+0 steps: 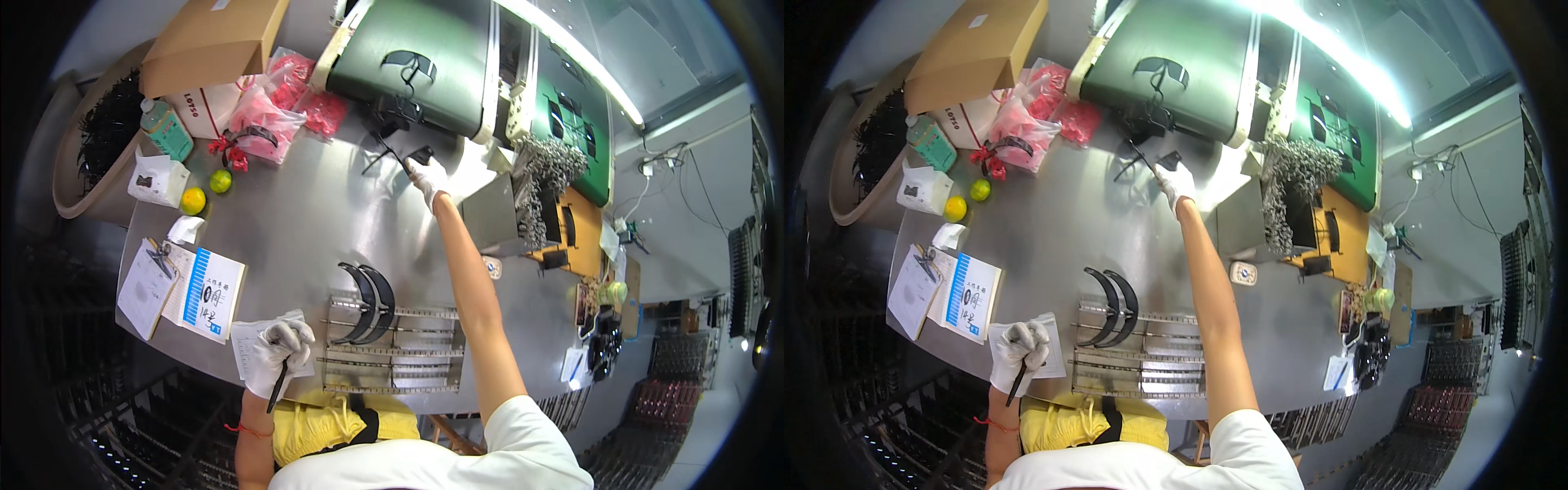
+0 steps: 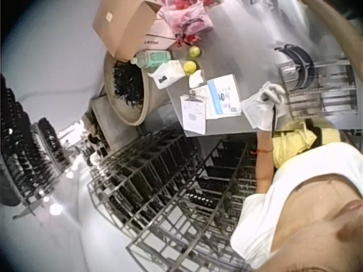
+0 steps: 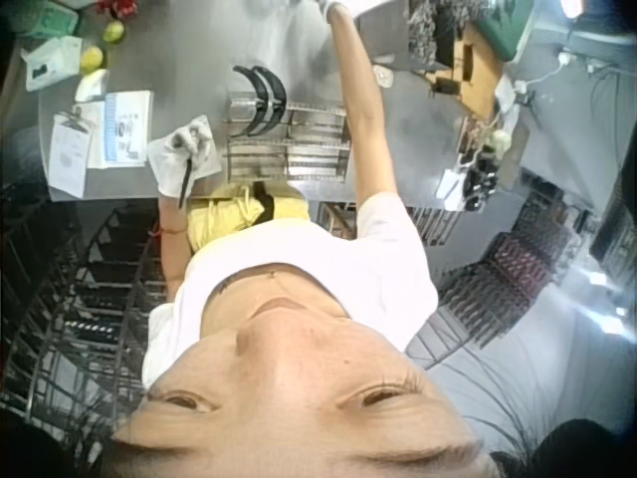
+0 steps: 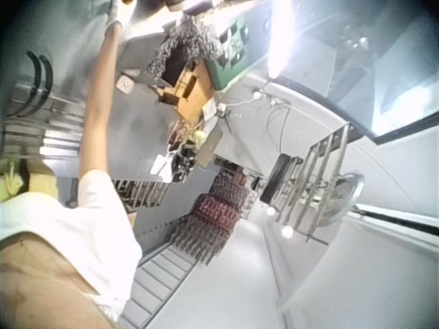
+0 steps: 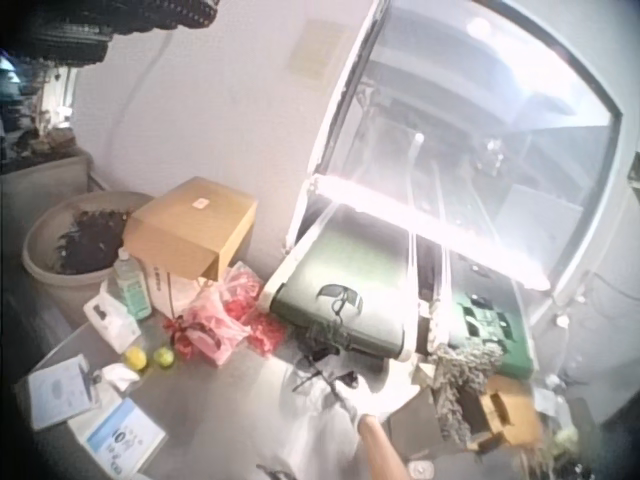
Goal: The person assembles black plastic components onto metal racks on a stainless steel workbench. They pick up parts, fit them into slots, and stack the completed racks. The person also wipes the workbench surface during the process.
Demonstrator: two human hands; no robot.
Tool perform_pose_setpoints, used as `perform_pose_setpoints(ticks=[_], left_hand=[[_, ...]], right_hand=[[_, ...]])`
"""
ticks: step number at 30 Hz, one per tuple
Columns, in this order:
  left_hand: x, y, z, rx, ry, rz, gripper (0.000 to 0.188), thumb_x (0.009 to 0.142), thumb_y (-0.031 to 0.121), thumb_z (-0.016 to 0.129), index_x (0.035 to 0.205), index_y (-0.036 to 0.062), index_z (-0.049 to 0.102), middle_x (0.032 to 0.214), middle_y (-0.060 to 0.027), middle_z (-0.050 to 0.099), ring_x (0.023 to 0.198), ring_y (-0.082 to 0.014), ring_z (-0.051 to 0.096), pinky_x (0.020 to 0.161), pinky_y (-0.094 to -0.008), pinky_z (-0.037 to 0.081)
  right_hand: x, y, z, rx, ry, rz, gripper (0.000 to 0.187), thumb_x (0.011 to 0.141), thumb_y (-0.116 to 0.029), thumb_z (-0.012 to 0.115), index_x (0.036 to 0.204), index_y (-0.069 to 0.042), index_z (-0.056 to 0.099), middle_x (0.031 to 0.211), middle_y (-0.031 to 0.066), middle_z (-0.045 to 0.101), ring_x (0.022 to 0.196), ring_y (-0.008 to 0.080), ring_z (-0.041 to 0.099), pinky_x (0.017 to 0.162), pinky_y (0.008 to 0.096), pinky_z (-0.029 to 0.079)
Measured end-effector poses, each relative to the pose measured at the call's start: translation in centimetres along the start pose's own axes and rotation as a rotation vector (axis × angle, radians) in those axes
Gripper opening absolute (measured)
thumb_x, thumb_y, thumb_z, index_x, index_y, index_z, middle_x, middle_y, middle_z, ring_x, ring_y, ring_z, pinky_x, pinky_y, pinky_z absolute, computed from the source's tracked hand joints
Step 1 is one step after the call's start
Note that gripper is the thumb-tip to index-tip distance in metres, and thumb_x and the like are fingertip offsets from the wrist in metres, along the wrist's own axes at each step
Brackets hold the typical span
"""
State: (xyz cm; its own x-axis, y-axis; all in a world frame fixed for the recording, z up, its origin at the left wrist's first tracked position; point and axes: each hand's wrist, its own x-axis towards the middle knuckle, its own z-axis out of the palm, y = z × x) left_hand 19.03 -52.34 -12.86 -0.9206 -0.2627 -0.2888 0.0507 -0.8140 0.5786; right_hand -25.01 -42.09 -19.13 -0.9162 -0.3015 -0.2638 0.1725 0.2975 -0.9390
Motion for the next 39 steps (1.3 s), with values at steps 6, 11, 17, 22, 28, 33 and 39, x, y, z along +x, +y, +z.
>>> perform_pose_setpoints(ticks=[6, 11, 17, 22, 28, 33, 39], left_hand=[[0.9, 0.8, 1.6, 0.346, 0.300, 0.154, 0.020, 0.096, 0.004, 0.058, 0.115, 0.0033, 0.064, 0.102, -0.0075, 0.068, 0.057, -0.0045, 0.049, 0.053, -0.0217, 0.042], [5.3, 0.1, 5.3, 1.151, 0.279, 0.441, 0.037, 0.093, 0.007, 0.062, 0.129, 0.0008, 0.060, 0.103, -0.0098, 0.068, 0.085, -0.0130, 0.063, 0.079, -0.0257, 0.052], [4.2, -1.2, 7.7, 1.205, 0.057, 0.176, 0.027, 0.090, 0.002, 0.061, 0.117, -0.0010, 0.064, 0.097, -0.0038, 0.066, 0.088, -0.0102, 0.058, 0.081, -0.0231, 0.046], [2.5, -5.0, 9.0, 1.317, -0.169, 0.297, 0.016, 0.089, -0.004, 0.058, 0.103, -0.0002, 0.064, 0.092, 0.0009, 0.064, 0.081, -0.0065, 0.054, 0.074, -0.0226, 0.047], [-0.8, -5.1, 8.8, 0.921, -0.039, 0.138, 0.019, 0.094, -0.002, 0.048, 0.109, -0.0019, 0.060, 0.082, -0.0004, 0.060, 0.073, -0.0082, 0.054, 0.067, -0.0229, 0.046], [-2.0, -2.8, 6.7, 1.263, 0.115, 0.187, 0.026, 0.090, -0.007, 0.054, 0.112, 0.0005, 0.064, 0.087, 0.0027, 0.062, 0.077, -0.0040, 0.053, 0.069, -0.0191, 0.045], [-4.0, -1.4, 4.6, 1.556, 0.274, 0.368, 0.038, 0.079, -0.013, 0.057, 0.116, -0.0043, 0.063, 0.102, -0.0075, 0.069, 0.090, -0.0137, 0.064, 0.083, -0.0248, 0.051]], right_hand=[[-10.0, -3.5, 0.3, 0.196, -0.035, -0.031, 0.026, 0.095, -0.027, 0.067, 0.080, -0.008, 0.057, 0.060, -0.0030, 0.049, 0.055, 0.0059, 0.046, 0.049, 0.0216, 0.035], [-24.8, -7.4, -3.5, -0.005, -0.201, -0.026, 0.013, 0.094, -0.017, 0.065, 0.095, -0.004, 0.067, 0.075, -0.0030, 0.060, 0.065, 0.0046, 0.051, 0.060, 0.0214, 0.042], [-32.9, -6.6, -8.7, 0.143, -0.311, -0.310, 0.049, 0.085, 0.005, 0.061, 0.133, -0.002, 0.057, 0.142, 0.0065, 0.050, 0.103, 0.0136, 0.059, 0.092, 0.0277, 0.049], [-33.9, -3.4, -9.4, 0.309, -0.315, 0.128, 0.040, 0.095, -0.027, 0.067, 0.124, -0.001, 0.059, 0.106, 0.0019, 0.065, 0.084, 0.0108, 0.059, 0.078, 0.0248, 0.049], [-35.0, -0.6, -10.8, -0.358, -0.084, -0.694, 0.024, 0.083, -0.009, 0.073, 0.105, -0.002, 0.070, 0.091, 0.0120, 0.074, 0.081, 0.0107, 0.067, 0.071, 0.0258, 0.053], [-29.9, 5.5, -9.5, -0.078, -0.063, 0.102, 0.025, 0.097, -0.020, 0.057, 0.107, 0.001, 0.066, 0.086, 0.0089, 0.071, 0.076, 0.0121, 0.063, 0.071, 0.0278, 0.050], [-27.5, 8.3, -6.0, -0.444, -0.095, -0.015, 0.031, 0.095, -0.027, 0.057, 0.107, 0.000, 0.068, 0.085, 0.0143, 0.070, 0.078, 0.0235, 0.066, 0.077, 0.0331, 0.051]])
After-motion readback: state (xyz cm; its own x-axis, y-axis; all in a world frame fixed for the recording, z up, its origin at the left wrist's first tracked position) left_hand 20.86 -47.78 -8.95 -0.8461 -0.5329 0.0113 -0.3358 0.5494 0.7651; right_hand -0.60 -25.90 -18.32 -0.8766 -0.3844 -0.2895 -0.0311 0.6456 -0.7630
